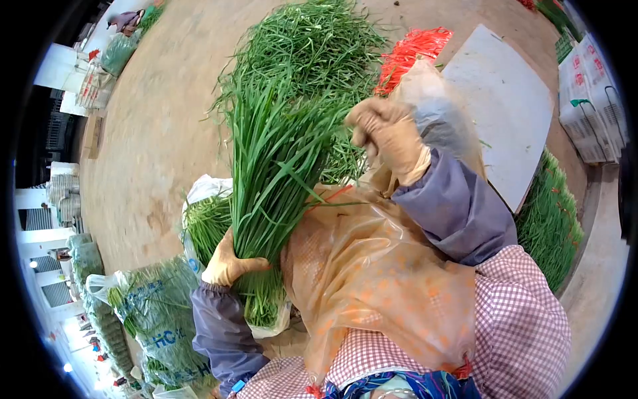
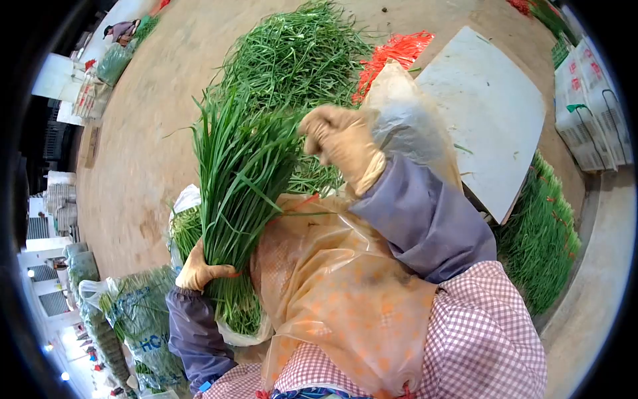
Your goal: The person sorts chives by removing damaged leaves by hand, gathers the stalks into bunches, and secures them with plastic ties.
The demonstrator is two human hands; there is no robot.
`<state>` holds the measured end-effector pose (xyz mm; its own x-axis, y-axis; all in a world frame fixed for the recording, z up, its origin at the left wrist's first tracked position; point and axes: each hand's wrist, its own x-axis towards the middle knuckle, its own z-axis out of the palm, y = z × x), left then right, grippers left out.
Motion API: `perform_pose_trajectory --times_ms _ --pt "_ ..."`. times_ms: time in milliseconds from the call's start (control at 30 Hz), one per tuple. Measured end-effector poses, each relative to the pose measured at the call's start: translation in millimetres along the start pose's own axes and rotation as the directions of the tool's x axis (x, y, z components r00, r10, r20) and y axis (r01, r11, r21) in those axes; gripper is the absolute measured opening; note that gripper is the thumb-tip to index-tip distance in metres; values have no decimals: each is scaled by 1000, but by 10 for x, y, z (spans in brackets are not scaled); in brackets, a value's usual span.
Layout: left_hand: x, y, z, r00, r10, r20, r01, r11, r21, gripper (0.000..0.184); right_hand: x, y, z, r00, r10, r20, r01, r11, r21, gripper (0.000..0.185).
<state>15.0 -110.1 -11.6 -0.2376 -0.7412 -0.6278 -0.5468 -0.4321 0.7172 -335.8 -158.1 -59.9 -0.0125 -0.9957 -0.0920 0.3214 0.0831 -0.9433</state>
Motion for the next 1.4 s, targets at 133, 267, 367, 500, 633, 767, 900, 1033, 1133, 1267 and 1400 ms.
perform_pose_trajectory --times_ms 133,267,367,500,633,767,900,1033,1133,1267,1400 --pt "13 -37 -22 1000 17 5 -17 999 52 88 -294 -54 293 903 325 282 -142 844 -518 43" --pt "-37 151 161 1000 1 5 -1 1000 -22 82 -315 199 411 822 481 306 -372 859 -352 29" --pt "-84 -42 20 998 -19 -66 31 982 185 84 -273 74 382 925 225 308 -338 855 393 20" --pt "-64 54 188 999 -9 34 12 996 -87 83 -57 10 97 959 -278 59 261 943 208 26" --pt "126 354 390 998 -12 64 16 998 -57 84 -409 -210 180 955 50 293 247 417 -875 81" --pt "218 669 527 996 0 87 2 1000 -26 84 -732 130 491 723 -449 525 680 330 -655 57" --pt "280 933 676 994 17 111 -18 1000 5 85 -736 502 997 219 -886 409 806 -72 -587 48" --pt "338 1214 845 988 41 149 -46 999 28 85 -846 175 685 292 -750 593 795 -154 -586 46" --pt "342 1418 969 981 65 180 -75 996 50 86 -933 -41 477 272 -748 605 727 -252 -638 45" --pt "370 1660 1124 967 102 233 -120 991 65 87 -1003 -291 134 262 -761 593 594 -357 -721 44" --pt "374 1859 1246 950 131 282 -155 986 62 87 -1146 -519 -159 235 -834 500 504 -335 -796 43"
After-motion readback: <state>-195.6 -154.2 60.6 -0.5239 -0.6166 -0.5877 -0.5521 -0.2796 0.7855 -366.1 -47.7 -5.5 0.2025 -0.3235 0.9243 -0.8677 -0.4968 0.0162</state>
